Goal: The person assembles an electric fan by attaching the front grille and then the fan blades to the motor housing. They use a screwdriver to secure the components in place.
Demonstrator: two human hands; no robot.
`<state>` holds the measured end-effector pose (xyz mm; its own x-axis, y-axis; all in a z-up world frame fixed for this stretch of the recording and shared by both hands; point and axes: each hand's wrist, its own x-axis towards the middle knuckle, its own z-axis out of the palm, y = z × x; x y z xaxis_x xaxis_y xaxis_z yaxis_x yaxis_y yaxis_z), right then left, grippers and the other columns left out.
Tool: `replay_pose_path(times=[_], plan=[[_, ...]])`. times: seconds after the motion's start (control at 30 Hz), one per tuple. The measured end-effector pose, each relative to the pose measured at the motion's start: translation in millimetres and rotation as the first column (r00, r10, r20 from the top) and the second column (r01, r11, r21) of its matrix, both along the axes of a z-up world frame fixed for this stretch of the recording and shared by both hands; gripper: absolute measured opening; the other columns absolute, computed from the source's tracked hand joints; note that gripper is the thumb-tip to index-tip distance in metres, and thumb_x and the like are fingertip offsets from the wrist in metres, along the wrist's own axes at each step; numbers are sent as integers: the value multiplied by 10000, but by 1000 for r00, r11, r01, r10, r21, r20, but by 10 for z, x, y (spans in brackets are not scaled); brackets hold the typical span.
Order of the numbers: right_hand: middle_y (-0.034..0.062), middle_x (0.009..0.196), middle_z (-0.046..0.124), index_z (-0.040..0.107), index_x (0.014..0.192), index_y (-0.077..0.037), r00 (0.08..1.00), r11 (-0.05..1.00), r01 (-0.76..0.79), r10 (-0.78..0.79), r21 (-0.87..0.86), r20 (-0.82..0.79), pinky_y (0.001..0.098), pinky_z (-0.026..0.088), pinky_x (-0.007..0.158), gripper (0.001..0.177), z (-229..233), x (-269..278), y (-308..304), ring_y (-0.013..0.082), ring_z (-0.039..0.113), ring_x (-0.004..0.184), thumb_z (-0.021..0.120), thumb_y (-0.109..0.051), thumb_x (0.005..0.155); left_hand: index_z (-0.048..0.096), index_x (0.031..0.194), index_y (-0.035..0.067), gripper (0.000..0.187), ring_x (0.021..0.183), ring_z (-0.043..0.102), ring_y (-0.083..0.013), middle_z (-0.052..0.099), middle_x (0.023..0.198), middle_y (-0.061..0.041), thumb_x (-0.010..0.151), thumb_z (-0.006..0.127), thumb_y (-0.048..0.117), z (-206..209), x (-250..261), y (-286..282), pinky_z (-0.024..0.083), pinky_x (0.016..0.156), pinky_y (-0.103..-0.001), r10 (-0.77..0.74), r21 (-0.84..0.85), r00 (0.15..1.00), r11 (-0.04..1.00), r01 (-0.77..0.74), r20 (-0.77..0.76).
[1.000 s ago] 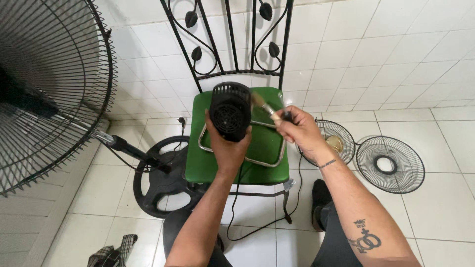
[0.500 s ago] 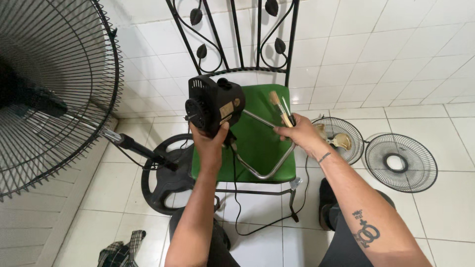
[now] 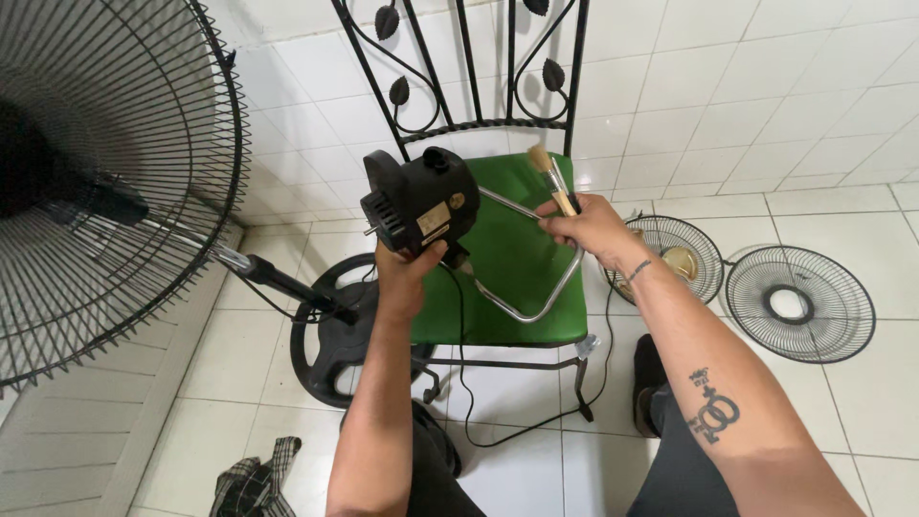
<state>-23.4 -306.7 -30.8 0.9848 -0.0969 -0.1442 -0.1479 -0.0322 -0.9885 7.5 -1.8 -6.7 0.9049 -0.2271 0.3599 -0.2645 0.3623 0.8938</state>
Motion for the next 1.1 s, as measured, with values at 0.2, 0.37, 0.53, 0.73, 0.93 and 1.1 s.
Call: replay_pose_path(times=[0.2,0.37,0.53,0.73,0.93,1.1], plan=[[4,687,637,732,1088,-30,999,1000,-15,16,22,-44,228,403,480,282,-189,153,-31,78,559,565,768,-139,831,603,1238,-2,464,1012,704,-166,705,1150,-67,813,772,-80,67,-47,-91,604,876,-333,-3,67,1000,998,2,11],[-11,700,645,725,1094,-45,997,998,-42,44,41,-64,209,405,470,283,-303,252,-58,55,568,563,763,-148,833,631,1243,-12,449,1034,696,-165,712,1156,-69,826,783,-82,92,-43,-140,584,914,-317,11,121,998,993,-19,69],[10,682,627,726,1097,-63,992,999,-49,50,13,-115,239,370,456,277,-372,269,-77,84,539,536,752,-165,841,657,1206,-21,423,995,706,-170,726,1116,-70,811,795,-79,143,-49,-167,596,877,-323,-35,166,999,986,32,18],[3,702,650,718,1076,-45,995,996,-81,82,19,-47,237,421,500,265,-432,280,-85,77,597,585,761,-154,838,637,1245,-7,492,1074,692,-161,718,1178,-63,789,804,-88,164,-64,-216,564,965,-309,-16,214,996,977,-3,88],[16,705,645,721,1066,-41,995,995,-94,93,-12,-46,243,422,513,257,-506,315,-117,86,592,588,764,-162,844,610,1286,-2,539,1102,691,-168,708,1214,-69,789,800,-87,124,-10,-205,569,980,-320,-44,185,997,982,32,64],[4,732,709,758,977,-58,998,984,-37,46,-177,49,251,490,575,215,-499,299,-62,92,643,618,796,-212,831,413,1446,-8,795,1188,653,-237,604,1360,-163,775,839,-30,-41,15,-277,598,909,-379,-9,189,1000,982,6,12]])
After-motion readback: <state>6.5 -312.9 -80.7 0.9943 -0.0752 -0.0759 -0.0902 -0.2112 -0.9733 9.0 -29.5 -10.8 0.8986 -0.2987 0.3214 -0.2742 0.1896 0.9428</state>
